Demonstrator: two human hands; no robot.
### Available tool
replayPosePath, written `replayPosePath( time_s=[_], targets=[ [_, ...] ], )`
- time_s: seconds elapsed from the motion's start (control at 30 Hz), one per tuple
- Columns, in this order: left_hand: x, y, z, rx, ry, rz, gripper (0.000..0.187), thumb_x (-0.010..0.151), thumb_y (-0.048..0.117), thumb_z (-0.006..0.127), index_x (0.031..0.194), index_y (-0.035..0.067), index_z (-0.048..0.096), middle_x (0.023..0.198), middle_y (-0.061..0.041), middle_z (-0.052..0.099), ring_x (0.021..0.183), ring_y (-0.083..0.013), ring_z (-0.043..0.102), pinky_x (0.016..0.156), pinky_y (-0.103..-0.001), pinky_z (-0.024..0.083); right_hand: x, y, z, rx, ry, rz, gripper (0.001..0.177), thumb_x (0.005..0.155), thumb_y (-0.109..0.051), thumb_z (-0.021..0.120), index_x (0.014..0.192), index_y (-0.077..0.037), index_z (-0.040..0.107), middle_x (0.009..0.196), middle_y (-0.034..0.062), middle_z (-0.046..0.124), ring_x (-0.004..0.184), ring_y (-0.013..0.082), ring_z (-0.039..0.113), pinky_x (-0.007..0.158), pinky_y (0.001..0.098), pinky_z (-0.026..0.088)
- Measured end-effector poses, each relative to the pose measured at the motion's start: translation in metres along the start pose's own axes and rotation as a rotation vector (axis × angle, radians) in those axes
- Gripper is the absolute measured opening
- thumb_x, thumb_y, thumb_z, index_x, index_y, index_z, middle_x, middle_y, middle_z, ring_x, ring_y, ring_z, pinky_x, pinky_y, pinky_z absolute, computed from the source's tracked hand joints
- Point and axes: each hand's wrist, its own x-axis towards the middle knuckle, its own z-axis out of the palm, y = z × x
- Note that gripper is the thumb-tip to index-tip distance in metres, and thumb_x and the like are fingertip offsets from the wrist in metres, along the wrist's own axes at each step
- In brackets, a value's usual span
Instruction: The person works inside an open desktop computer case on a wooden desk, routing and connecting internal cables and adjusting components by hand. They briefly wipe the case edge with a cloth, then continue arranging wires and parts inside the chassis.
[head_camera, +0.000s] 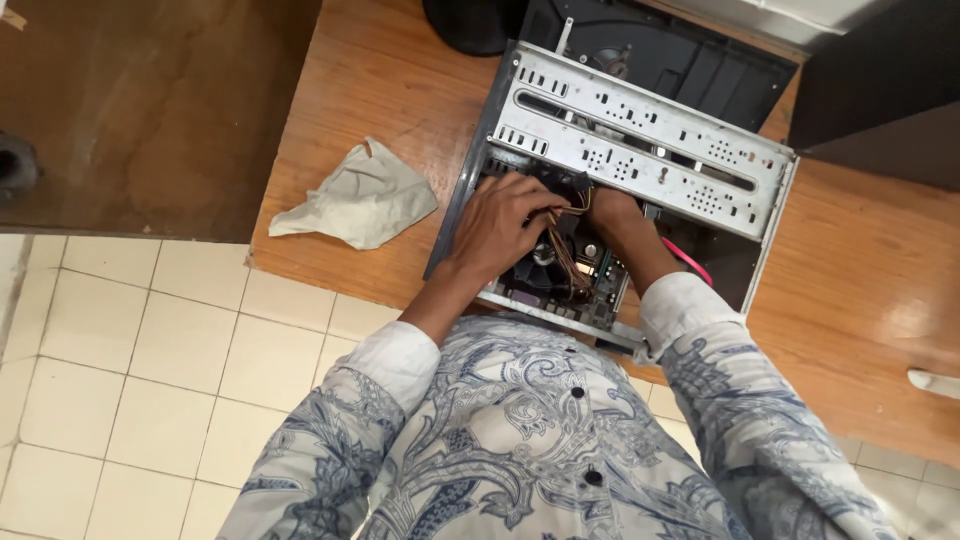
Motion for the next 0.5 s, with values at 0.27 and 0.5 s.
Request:
replayPosePath(
  time_s=[0.27,0.5],
  targets=[
    [0.001,-0.004,0.006,0.006,0.006,-0.009,0.02,0.088,0.012,0.072,0.108,0.013,0.078,0.1,-0.001,0.072,0.101,-0.0239,0.064,0.088,-0.039,0.045,-0.004,0.0,0.037,-0.019,-0.004,0.035,0.041,0.096,-0.017,0.054,0.129,0.0,0.069,0.124,0.0226,0.07,0.116,0.0353,0.067,0.106,0.0441,0.049],
    [0.001,-0.003,0.006,0.004,-0.009,-0.022,0.02,0.089,0.012,0.072,0.108,0.014,0.079,0.099,-0.001,0.072,0.097,-0.023,0.064,0.087,-0.038,0.045,0.022,0.012,0.04,0.515,-0.269,0.265,0.035,0.096,-0.017,0.05,0.124,-0.006,0.068,0.135,0.0252,0.061,0.121,0.0407,0.058,0.101,0.0464,0.045]
  ],
)
